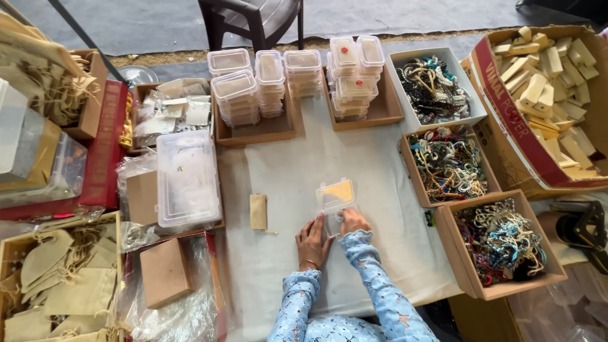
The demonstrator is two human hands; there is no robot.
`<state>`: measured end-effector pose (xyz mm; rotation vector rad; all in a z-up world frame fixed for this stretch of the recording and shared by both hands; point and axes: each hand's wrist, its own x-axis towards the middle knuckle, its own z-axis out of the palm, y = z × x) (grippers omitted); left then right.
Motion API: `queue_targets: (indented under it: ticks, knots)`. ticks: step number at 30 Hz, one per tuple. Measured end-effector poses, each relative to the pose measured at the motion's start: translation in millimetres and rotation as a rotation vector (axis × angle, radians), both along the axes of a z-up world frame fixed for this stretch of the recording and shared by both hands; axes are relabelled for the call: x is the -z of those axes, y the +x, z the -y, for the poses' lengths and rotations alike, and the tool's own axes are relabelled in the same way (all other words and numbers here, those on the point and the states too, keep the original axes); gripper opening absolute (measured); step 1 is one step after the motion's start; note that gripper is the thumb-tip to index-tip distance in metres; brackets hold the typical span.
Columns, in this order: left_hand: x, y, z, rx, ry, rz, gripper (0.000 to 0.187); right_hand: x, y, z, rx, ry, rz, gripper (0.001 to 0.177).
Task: Sorting small jewelry items and packaging them into plastic containers and fabric pouches at a workstation.
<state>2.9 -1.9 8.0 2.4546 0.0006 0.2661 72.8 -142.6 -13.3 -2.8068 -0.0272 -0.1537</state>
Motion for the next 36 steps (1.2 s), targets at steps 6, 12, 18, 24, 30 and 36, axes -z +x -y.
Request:
queue_targets:
  ticks: [6, 12, 18, 24, 30, 36]
  knots:
    - [14.9, -1.8, 1.6, -0.025, 0.097, -0.026, 0.083, 8.8, -17.9, -0.3, -0.342, 0.109, 0.104, 0.042]
    - [16.2, -0.3, 2.8, -0.014, 0.121, -0.019, 0.085, 9.0, -0.7, 37.4, -0.314, 0.011, -0.044, 0.033]
    - [8.0, -4.1, 3.5, -0.018, 0.129, -0.023, 0.083, -5.4, -25.2, -9.1, -0.223, -0.066, -0.061, 0.026]
    - [-9.0, -3.4, 1.6, -0.015, 0.073, 0.013, 0.084, 18.5, -5.0, 31.2, -0.276, 0.081, 0.059, 0.032]
    - [-1.7, -2.3, 4.9, -0.032, 0.118, 0.005, 0.085, -9.4, -6.6, 14.6, -0.303, 0.012, -0.091, 0.042]
    - [7.7, -4.2, 6.7, -0.043, 0.171, 0.015, 0.085, 3.7, -8.8, 19.5, -0.449, 0.092, -0.053, 0.034]
